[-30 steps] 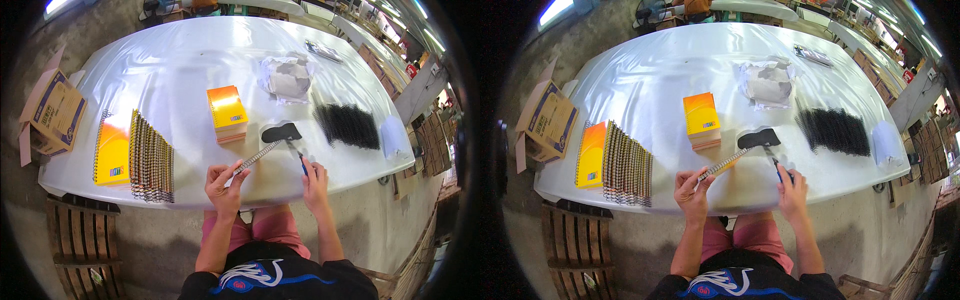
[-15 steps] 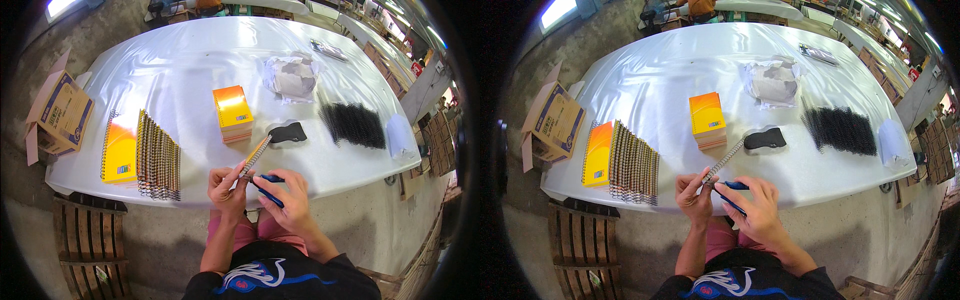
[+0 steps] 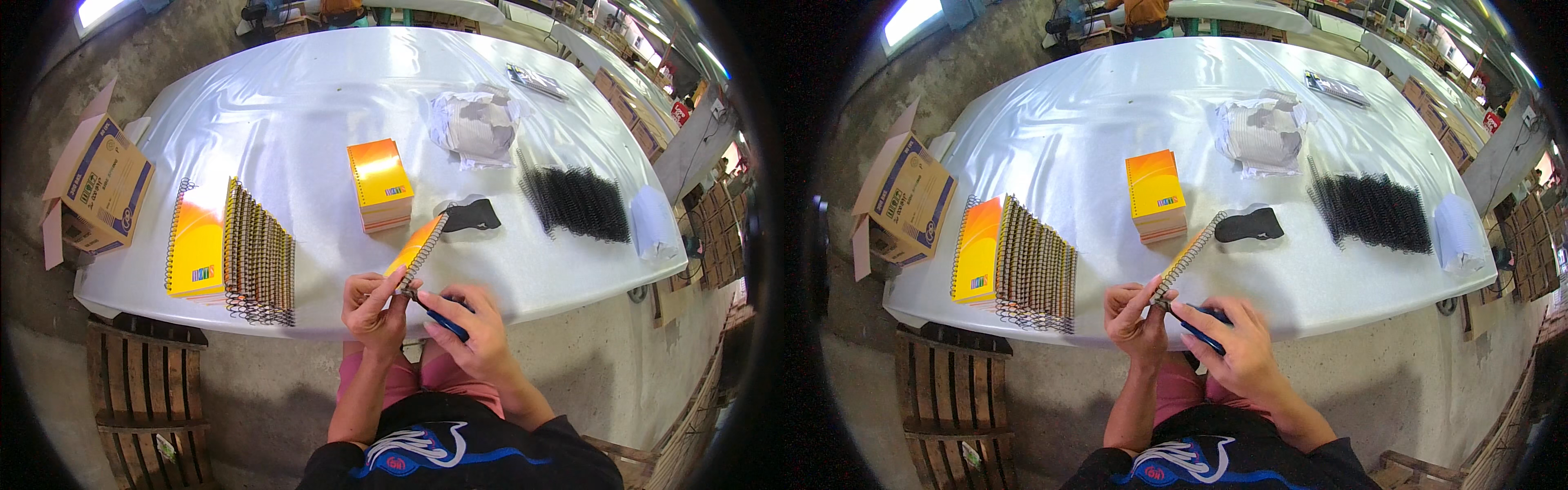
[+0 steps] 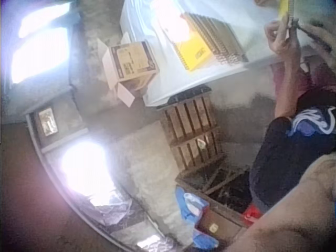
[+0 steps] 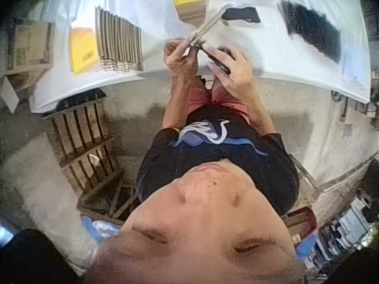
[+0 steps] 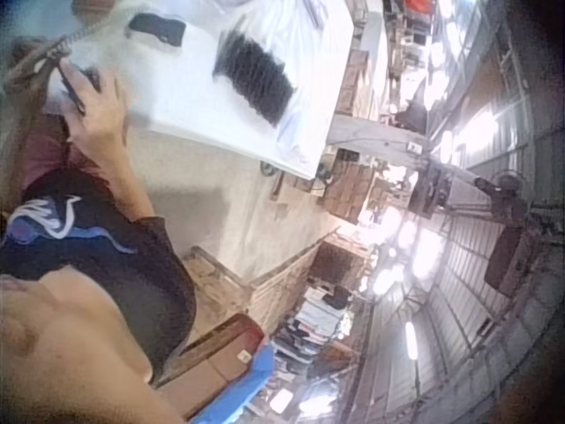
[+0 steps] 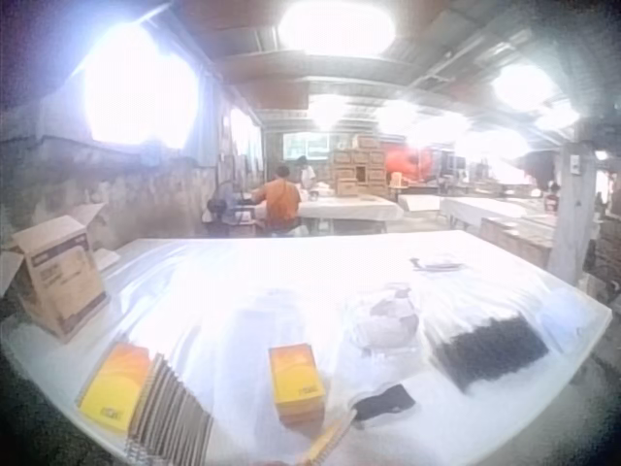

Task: The person inserts a spiral binding through the holes of a notebook, twists the binding to advance it, and uses a pair of pliers to cut and bend the ends of the wire.

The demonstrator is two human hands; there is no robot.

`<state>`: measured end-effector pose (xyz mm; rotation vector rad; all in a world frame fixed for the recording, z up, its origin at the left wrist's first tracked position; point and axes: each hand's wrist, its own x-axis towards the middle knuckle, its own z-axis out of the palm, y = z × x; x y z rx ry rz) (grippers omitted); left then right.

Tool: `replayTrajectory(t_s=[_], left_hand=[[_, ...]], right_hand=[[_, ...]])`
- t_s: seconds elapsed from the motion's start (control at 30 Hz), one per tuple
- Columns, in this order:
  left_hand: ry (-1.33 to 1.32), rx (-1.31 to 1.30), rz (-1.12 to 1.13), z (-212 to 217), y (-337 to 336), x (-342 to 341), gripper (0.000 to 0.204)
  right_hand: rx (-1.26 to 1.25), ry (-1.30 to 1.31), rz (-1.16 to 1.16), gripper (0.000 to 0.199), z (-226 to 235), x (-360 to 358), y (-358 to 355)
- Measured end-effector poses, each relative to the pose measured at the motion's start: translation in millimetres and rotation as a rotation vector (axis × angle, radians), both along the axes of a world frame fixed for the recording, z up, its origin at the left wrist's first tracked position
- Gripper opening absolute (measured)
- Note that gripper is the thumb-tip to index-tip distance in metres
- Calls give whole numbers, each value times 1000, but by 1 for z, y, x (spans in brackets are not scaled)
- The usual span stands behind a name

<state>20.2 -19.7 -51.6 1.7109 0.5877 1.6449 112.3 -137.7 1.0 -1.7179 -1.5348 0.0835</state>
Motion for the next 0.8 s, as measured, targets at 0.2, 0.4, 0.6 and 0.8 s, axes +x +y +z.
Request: replayTrajectory(t_s=[0.2,0.4,0.6,0.8], left_hand=[[39,146,85,-4,0,-1,36],[-359,-383,32,16,7,-4,33],[-666,-428,-196,32,8,-22,27],[-507,-171,-104,64,-9,-48,23]], right_hand=[[-207,849,207,42,-6,6,-9],[-294,-51,-163,51,-30,29,-10],[-344,-449,-597,49,-55,53,-1],[431,1019,421,73,10,5,51]])
